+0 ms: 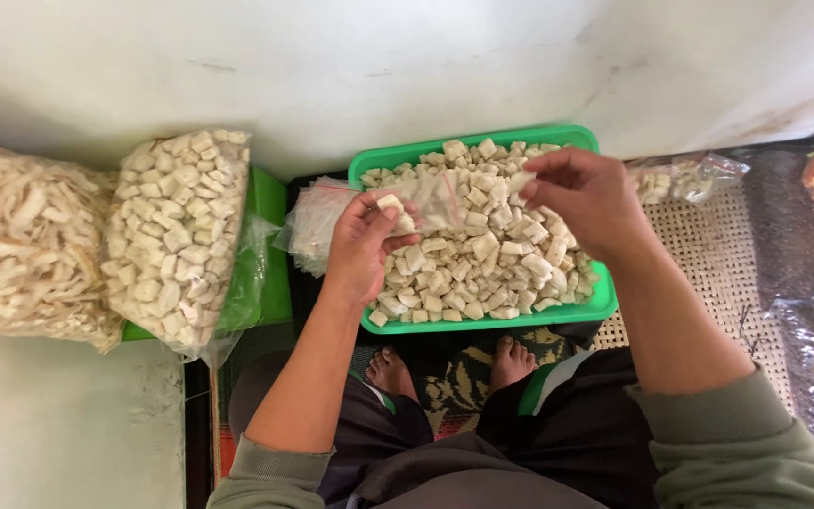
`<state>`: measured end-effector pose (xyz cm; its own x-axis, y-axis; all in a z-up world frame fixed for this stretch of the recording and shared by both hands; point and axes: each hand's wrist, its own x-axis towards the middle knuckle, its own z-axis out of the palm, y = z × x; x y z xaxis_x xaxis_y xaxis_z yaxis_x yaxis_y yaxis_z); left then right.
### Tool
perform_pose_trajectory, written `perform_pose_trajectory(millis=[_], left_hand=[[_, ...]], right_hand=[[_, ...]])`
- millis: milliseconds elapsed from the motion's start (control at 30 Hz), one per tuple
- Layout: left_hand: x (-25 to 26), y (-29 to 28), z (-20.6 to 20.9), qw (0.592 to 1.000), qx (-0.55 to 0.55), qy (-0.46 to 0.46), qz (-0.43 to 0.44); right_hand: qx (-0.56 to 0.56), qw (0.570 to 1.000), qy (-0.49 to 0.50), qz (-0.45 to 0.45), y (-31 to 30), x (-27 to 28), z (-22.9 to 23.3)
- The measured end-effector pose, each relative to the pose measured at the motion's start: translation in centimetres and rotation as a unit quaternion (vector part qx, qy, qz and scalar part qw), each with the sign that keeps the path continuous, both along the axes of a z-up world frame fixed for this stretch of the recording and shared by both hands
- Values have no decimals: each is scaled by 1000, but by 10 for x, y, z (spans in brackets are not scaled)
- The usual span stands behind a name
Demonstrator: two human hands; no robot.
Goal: Manually packing small snack pieces into small clear plastic bags from a tray while sitting on the floor.
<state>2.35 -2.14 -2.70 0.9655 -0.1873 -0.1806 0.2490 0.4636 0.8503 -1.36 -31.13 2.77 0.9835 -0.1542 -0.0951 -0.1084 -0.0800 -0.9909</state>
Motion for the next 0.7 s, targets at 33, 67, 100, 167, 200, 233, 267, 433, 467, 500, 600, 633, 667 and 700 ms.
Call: perform_pose_trajectory(millis=[33,67,100,167,200,233,267,433,467,500,600,633,667,700], left_hand=[[1,2,0,1000,0,-2,2],[1,1,0,1000,-6,-3,2],[0,0,-2,1000,-11,-4,1],[0,3,2,1000,-10,-4,8],[1,5,4,1000,-7,-7,18],[0,6,5,1000,-8,-7,16],[0,7,6,1000,-7,-8,20],[-3,7,6,1000,-10,-8,26],[-2,7,6,1000,-5,-9,26],[-2,7,6,1000,-1,-10,26],[-2,6,9,999,-7,-9,31],[-2,6,9,999,-7,-9,32],[-2,6,9,1000,-1,-11,29],[-1,6,9,1000,6,-13,25]], right_hand=[[0,1000,-2,2,0,-2,0],[-32,999,6,0,-3,-6,0],[-64,998,14,-3,-6,-11,-1],[-107,994,22,-9,-23,-7,-16],[-149,988,27,-13,-31,-4,-22],[-149,988,28,-15,-33,-1,-29],[-206,976,71,4,-36,1,-37],[-394,908,122,71,-32,12,-49],[-403,912,43,55,-30,12,-52],[-410,910,-36,38,-27,12,-54],[-409,906,-97,57,-11,20,-54],[-409,905,-97,58,-4,21,-52],[-417,900,-111,60,2,22,-50],[-424,895,-125,63,9,23,-48]])
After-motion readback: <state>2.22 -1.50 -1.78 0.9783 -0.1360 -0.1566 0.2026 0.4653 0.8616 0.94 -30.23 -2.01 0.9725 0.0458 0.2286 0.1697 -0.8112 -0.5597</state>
